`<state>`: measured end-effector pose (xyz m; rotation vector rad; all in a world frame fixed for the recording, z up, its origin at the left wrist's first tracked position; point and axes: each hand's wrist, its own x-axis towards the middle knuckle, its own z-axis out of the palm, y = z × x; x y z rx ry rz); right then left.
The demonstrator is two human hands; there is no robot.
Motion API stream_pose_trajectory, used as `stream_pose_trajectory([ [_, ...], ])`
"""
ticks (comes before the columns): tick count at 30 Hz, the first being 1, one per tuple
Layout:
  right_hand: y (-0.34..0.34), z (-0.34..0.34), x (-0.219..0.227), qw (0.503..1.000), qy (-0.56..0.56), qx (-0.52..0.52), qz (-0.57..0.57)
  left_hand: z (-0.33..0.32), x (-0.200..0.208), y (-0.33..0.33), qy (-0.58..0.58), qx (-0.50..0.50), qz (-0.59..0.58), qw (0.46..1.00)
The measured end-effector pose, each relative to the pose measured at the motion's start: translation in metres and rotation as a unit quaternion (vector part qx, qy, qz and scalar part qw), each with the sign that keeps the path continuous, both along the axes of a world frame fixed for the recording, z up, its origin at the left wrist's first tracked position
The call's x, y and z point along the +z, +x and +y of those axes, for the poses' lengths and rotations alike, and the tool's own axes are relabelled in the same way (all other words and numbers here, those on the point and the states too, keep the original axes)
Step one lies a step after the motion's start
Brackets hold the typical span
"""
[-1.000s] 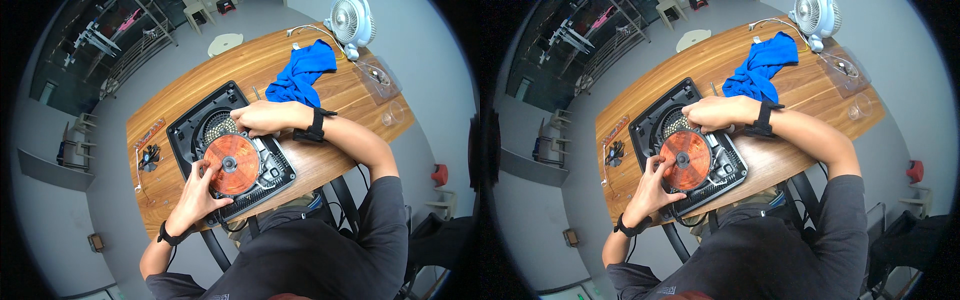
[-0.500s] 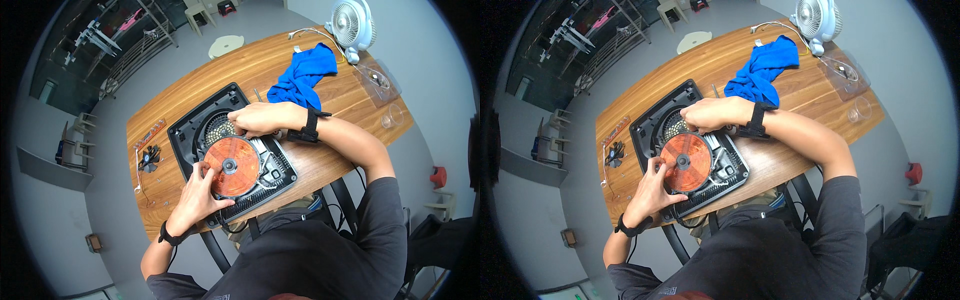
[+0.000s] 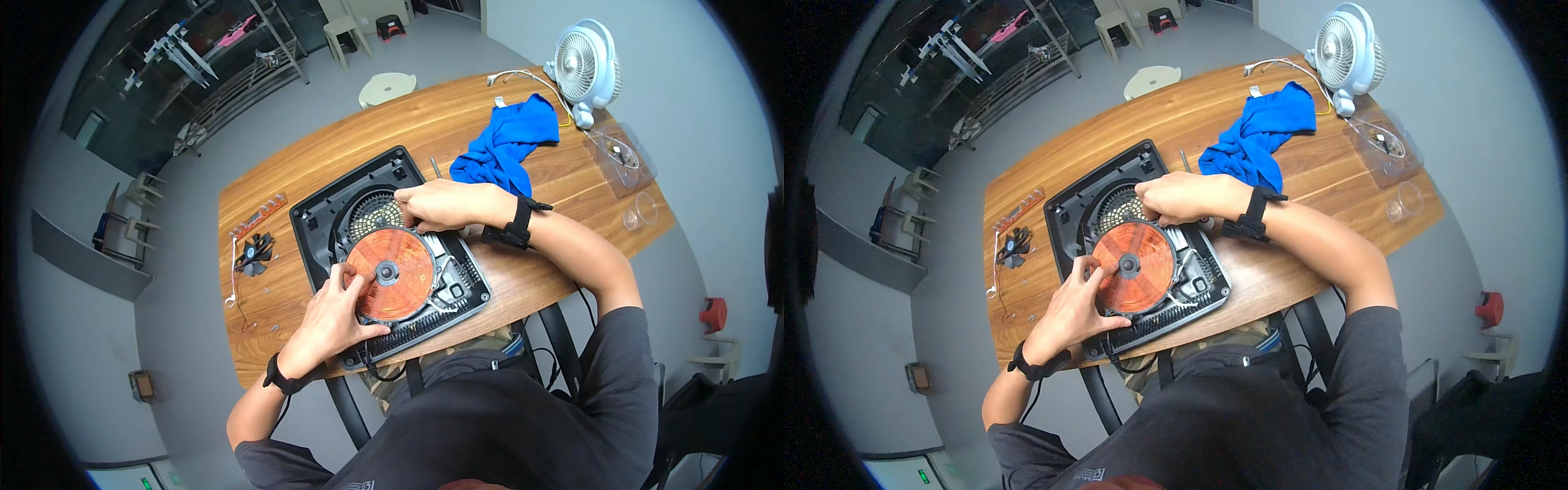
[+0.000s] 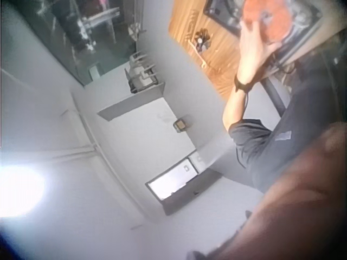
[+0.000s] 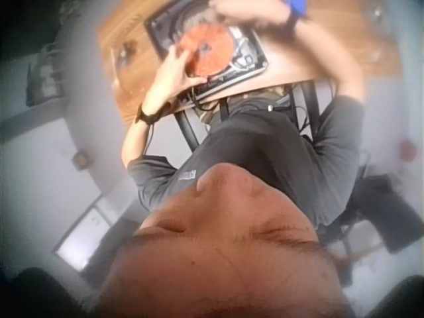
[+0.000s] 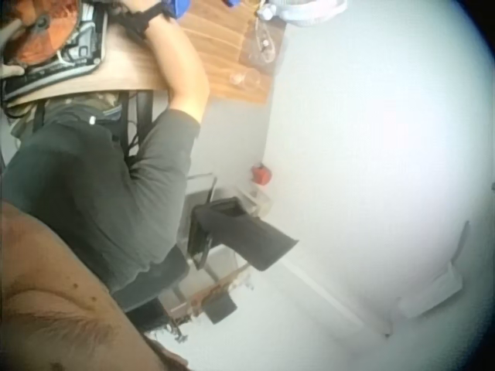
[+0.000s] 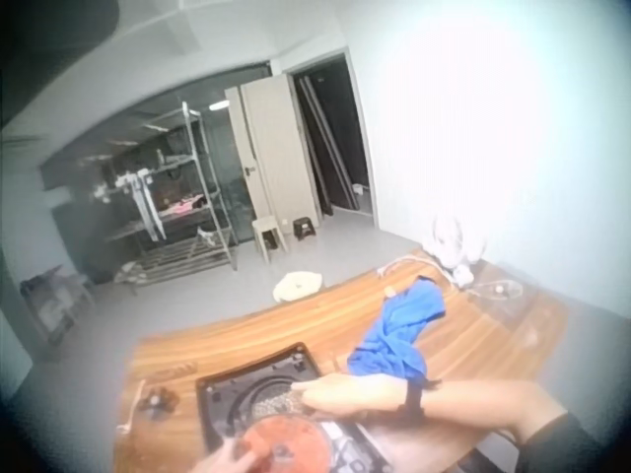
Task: The person wipes the underside of a black plastic device with a blue cloth, then flips it over to access the interior. They place a copper heatsink and a circuit board inside, then use a screwdriver to fasten screws securing the components.
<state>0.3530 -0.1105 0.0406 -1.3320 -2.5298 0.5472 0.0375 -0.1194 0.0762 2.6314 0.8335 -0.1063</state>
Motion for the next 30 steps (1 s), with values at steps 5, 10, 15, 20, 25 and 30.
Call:
stream_pose_trajectory([
  [5, 0.01, -0.005, 0.01, 0.999, -0.003, -0.02, 0.044, 0.006, -0.004, -0.008, 0.009, -0.023, 0.001, 1.0],
  [10, 0.043, -0.016, 0.013, 0.975, 0.079, -0.208, 0.02, 0.014, 0.011, -0.011, 0.021, 0.003, -0.028, 0.999],
  [15, 0.053, -0.021, -0.019, 0.967, -0.006, -0.237, -0.093, 0.042, 0.012, -0.033, 0.012, 0.031, -0.118, 0.992],
  [20, 0.05, -0.028, -0.032, 0.964, -0.01, -0.258, -0.06, 0.086, 0.014, -0.064, 0.092, 0.028, -0.131, 0.987],
  [25, 0.044, -0.021, -0.039, 0.964, -0.044, -0.251, -0.082, 0.112, -0.006, -0.125, 0.123, 0.105, -0.057, 0.985],
  [30, 0.038, -0.018, -0.041, 0.95, -0.115, -0.287, -0.047, 0.119, -0.023, -0.175, 0.068, 0.177, 0.011, 0.982],
])
